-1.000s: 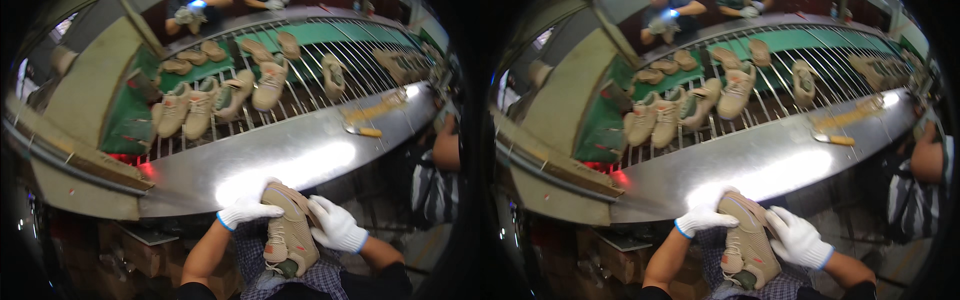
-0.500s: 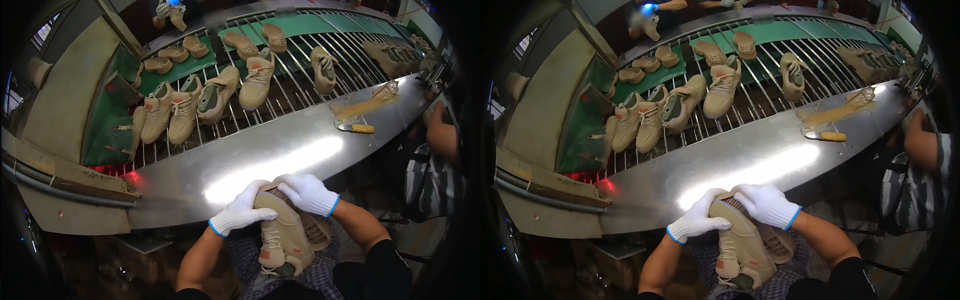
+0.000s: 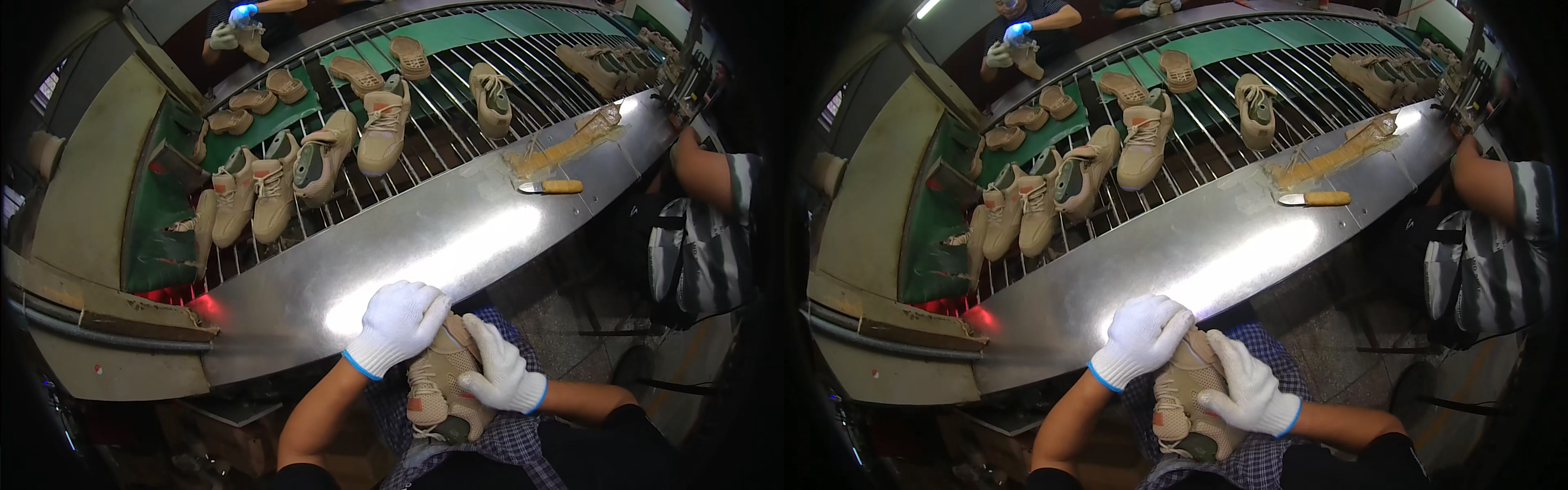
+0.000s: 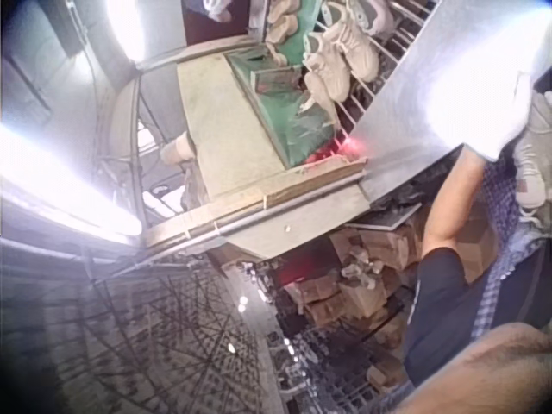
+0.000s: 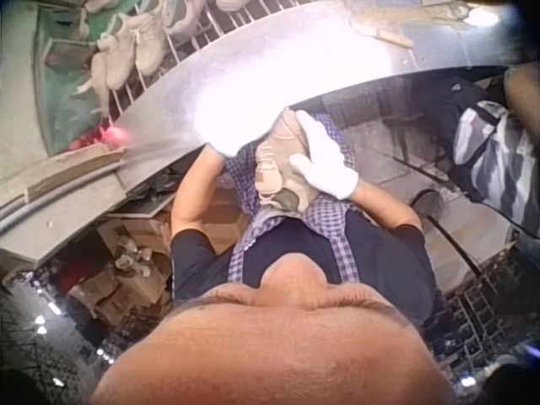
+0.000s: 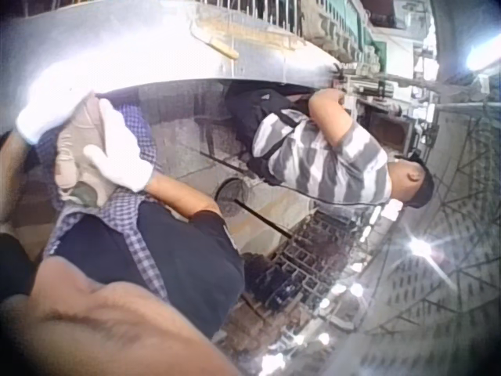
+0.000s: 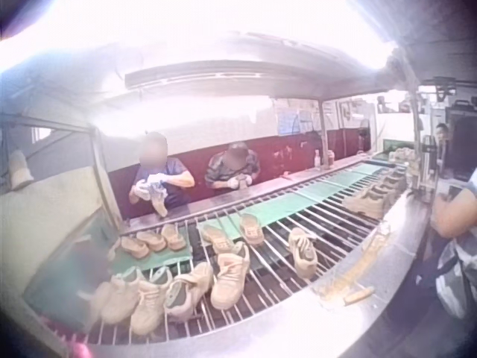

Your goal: The person wipes the exterior of a shoe with a cloth and removes it from a conveyor belt on an assembly line.

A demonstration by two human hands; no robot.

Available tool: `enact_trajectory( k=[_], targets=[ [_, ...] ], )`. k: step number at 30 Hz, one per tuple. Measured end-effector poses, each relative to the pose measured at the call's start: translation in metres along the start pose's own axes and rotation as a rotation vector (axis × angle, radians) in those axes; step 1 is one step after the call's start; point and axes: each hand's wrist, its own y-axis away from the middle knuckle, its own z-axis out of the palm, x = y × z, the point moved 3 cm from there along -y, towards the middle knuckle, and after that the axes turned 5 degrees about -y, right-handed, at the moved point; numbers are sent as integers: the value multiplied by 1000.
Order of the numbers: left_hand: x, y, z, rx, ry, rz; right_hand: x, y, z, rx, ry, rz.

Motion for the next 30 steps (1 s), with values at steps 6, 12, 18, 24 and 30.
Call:
enact_trajectory(
  k=[6, 12, 18, 24, 30],
  targets=[
    [-4, 2, 1, 64, -39, -26, 64, -29, 2, -130, 7, -409],
    [-15, 13, 2, 193, 2, 11, 84, -61, 5, -186, -16, -416],
    [-12, 12, -3, 96, -71, -106, 13, -56, -4, -252, 33, -112],
    [-10, 12, -1, 54, -128, -115, 3, -53, -10, -377, 144, -120],
    [-23, 37, 15, 413, 201, -167, -12, -14, -10, -483, 61, -105]
  ],
)
